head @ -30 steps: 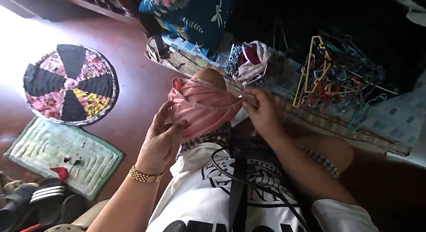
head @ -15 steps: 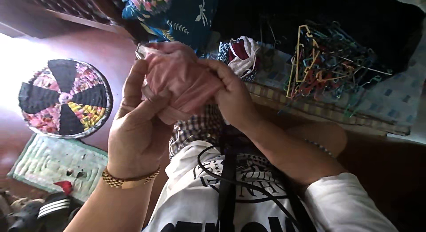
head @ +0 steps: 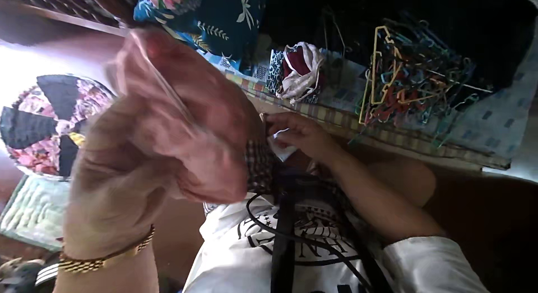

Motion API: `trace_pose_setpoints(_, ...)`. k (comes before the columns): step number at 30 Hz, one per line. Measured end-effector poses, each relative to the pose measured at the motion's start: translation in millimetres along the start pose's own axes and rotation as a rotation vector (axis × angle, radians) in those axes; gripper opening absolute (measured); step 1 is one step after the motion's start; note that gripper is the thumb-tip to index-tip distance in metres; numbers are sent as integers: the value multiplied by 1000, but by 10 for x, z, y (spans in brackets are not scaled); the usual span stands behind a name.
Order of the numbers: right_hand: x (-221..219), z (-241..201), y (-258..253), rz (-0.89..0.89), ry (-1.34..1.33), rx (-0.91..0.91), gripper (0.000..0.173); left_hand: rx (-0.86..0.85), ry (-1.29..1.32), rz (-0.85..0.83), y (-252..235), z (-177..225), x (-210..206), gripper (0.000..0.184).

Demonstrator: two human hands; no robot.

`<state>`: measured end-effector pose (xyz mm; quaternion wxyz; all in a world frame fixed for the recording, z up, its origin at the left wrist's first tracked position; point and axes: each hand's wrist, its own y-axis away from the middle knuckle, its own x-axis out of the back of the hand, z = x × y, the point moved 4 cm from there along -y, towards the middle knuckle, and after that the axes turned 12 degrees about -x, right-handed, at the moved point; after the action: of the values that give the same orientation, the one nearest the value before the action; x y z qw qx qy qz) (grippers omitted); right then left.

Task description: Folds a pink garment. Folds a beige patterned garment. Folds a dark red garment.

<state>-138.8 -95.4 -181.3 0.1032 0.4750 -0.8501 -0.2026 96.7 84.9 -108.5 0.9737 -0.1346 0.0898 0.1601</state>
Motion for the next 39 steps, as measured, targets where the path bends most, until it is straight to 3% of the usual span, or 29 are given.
trace_pose_setpoints(2,372,506,-261,165,89,-253,36,113,-126,-93,5,-226,-30,53)
trace_pose_setpoints(5,799,964,-570,346,40,-434,35,220,-416,-54,56,-484,-44,49)
trace_pose_setpoints(10,1393,1192,-1131,570,34,-494,40,4,-998,-152,5,-205,-197,38)
trace_pose_setpoints(12,1619,1232,-1369,654,37,-506,43,-103,-1055,-200,28,-202,-365,33)
trace_pose_setpoints(15,1893,1349,-1659,723,30,-514,47,-101,-1135,-312,79,-545,-556,37)
trace_pose_setpoints(18,1989,1376,-1834,650,38,-501,51,-131,-1170,-297,59,-789,-500,42)
trace_pose_setpoints(22,2010,1300,-1836,603,73,-499,50,-166,-1126,-271,-31,-809,-464,38)
trace_pose_setpoints(24,2031,1143,-1738,670,-6,-400,43,-184,-1120,-257,-63,-815,-455,38)
trace_pose_setpoints(27,2101,813,-1447,741,-153,-98,38,-198,-1120,-251,-88,-819,-454,39)
trace_pose_setpoints(33,2013,-204,-539,674,-337,368,37,-201,-1124,-275,-71,-823,-463,41)
trace_pose_setpoints(36,1852,-548,24,715,-303,485,31,-171,-1233,-366,-88,-720,-523,46)
trace_pose_setpoints(39,1604,-734,617,776,-241,537,23,-214,-1303,-425,-271,-346,-729,49)
